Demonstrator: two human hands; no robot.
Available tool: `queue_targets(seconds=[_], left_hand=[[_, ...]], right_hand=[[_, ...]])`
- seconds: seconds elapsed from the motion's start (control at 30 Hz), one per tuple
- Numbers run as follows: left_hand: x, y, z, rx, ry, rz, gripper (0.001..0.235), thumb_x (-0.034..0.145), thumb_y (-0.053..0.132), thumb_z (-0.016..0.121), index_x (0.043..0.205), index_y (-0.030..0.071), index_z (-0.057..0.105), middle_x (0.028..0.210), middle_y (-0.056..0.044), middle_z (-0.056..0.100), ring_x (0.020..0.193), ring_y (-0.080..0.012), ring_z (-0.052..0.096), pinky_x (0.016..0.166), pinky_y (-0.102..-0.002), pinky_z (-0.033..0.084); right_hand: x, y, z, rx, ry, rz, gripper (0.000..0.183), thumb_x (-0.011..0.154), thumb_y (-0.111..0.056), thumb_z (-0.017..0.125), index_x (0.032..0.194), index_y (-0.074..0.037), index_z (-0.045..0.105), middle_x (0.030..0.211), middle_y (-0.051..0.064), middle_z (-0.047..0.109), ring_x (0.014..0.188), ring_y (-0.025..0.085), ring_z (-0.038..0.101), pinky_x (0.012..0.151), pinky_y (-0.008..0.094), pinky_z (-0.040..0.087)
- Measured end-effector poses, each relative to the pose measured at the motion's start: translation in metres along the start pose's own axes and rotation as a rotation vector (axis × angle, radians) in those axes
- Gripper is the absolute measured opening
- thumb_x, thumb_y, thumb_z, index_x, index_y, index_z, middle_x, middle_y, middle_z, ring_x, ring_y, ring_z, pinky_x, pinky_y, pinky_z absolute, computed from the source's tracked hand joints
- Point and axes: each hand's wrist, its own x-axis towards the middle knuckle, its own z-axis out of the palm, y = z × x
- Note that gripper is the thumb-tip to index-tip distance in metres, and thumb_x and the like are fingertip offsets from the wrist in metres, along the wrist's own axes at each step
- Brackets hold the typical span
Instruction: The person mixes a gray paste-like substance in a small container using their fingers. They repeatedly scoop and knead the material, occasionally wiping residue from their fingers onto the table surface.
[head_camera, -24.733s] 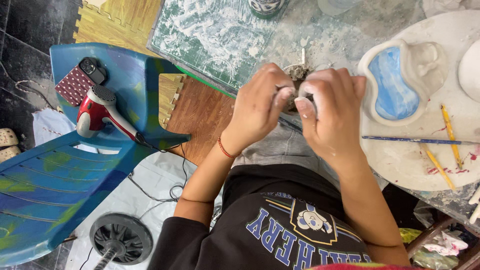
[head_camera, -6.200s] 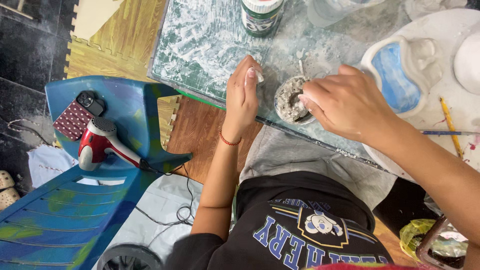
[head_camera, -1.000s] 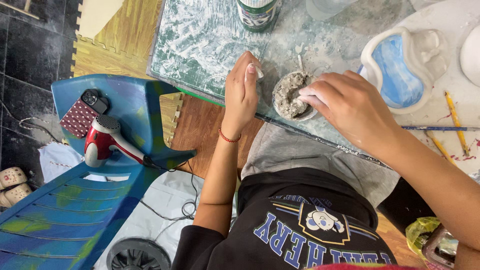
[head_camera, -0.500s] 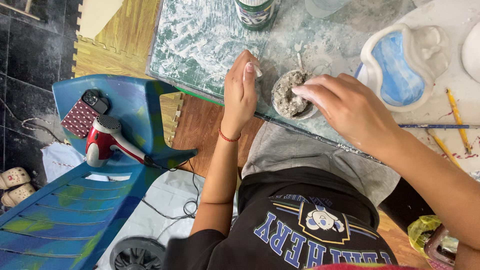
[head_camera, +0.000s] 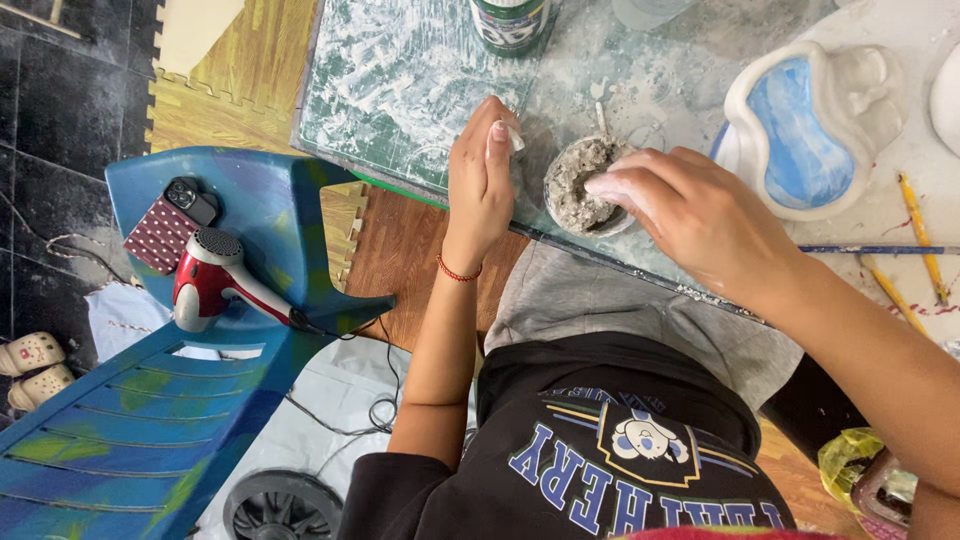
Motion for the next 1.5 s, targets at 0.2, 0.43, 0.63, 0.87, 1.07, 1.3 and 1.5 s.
queue_targets(seconds=[0.2, 0.43, 0.63, 0.87, 1.07, 1.3, 1.5], left_hand=[[-0.001, 0.000, 0.001, 0.004, 0.006, 0.011, 0.040, 0.116, 0.027, 0.030, 0.098, -0.003, 0.050, 0.091, -0.015, 0.043, 0.081, -0.0279, 0.045, 0.079, -0.035, 0.042], [0.001, 0.000, 0.001, 0.004, 0.002, -0.014, 0.042, 0.115, 0.028, 0.030, 0.097, -0.002, 0.052, 0.087, -0.013, 0.043, 0.077, -0.0263, 0.043, 0.075, -0.035, 0.040], [0.000, 0.000, 0.001, 0.005, -0.003, -0.013, 0.042, 0.115, 0.028, 0.030, 0.097, -0.003, 0.051, 0.088, -0.014, 0.042, 0.078, -0.0267, 0.043, 0.075, -0.035, 0.040], [0.001, 0.002, 0.000, -0.002, -0.005, 0.001, 0.041, 0.116, 0.027, 0.030, 0.096, -0.003, 0.051, 0.088, -0.014, 0.042, 0.078, -0.0267, 0.043, 0.076, -0.035, 0.040], [0.000, 0.001, 0.000, 0.002, -0.002, -0.005, 0.042, 0.115, 0.028, 0.030, 0.096, -0.003, 0.052, 0.087, -0.014, 0.042, 0.077, -0.0266, 0.043, 0.075, -0.035, 0.039], [0.000, 0.000, 0.001, 0.014, 0.000, 0.008, 0.043, 0.116, 0.029, 0.029, 0.096, -0.002, 0.051, 0.089, -0.014, 0.045, 0.078, -0.0270, 0.045, 0.076, -0.035, 0.041], [0.001, 0.002, 0.000, 0.007, -0.004, 0.012, 0.043, 0.116, 0.029, 0.030, 0.097, -0.003, 0.051, 0.089, -0.015, 0.045, 0.079, -0.0289, 0.046, 0.077, -0.036, 0.041]], right_hand=[[-0.002, 0.005, 0.005, -0.062, -0.003, -0.009, 0.026, 0.092, -0.007, 0.071, 0.116, 0.000, 0.065, 0.112, 0.013, 0.068, 0.103, 0.032, 0.068, 0.091, 0.040, 0.054], [0.002, 0.006, 0.004, -0.019, -0.036, 0.040, 0.022, 0.093, -0.010, 0.071, 0.111, -0.002, 0.062, 0.105, 0.012, 0.070, 0.095, 0.030, 0.068, 0.084, 0.040, 0.054], [0.005, 0.005, 0.000, -0.029, -0.006, 0.016, 0.019, 0.094, -0.012, 0.074, 0.104, -0.002, 0.060, 0.095, 0.010, 0.067, 0.085, 0.028, 0.066, 0.077, 0.039, 0.051], [0.011, 0.004, 0.001, -0.094, 0.027, -0.018, 0.021, 0.096, -0.015, 0.076, 0.095, -0.003, 0.059, 0.087, 0.009, 0.064, 0.075, 0.026, 0.063, 0.072, 0.038, 0.049], [0.012, 0.002, 0.002, -0.172, 0.048, -0.073, 0.019, 0.096, -0.015, 0.075, 0.096, -0.002, 0.061, 0.087, 0.010, 0.063, 0.073, 0.027, 0.062, 0.071, 0.038, 0.048], [0.012, 0.004, 0.005, -0.216, 0.041, -0.076, 0.022, 0.097, -0.018, 0.075, 0.094, -0.002, 0.061, 0.085, 0.009, 0.061, 0.074, 0.024, 0.061, 0.073, 0.037, 0.047], [0.014, 0.002, 0.006, -0.201, 0.057, -0.080, 0.026, 0.094, -0.023, 0.078, 0.086, -0.004, 0.062, 0.081, 0.008, 0.060, 0.072, 0.025, 0.061, 0.072, 0.037, 0.046]])
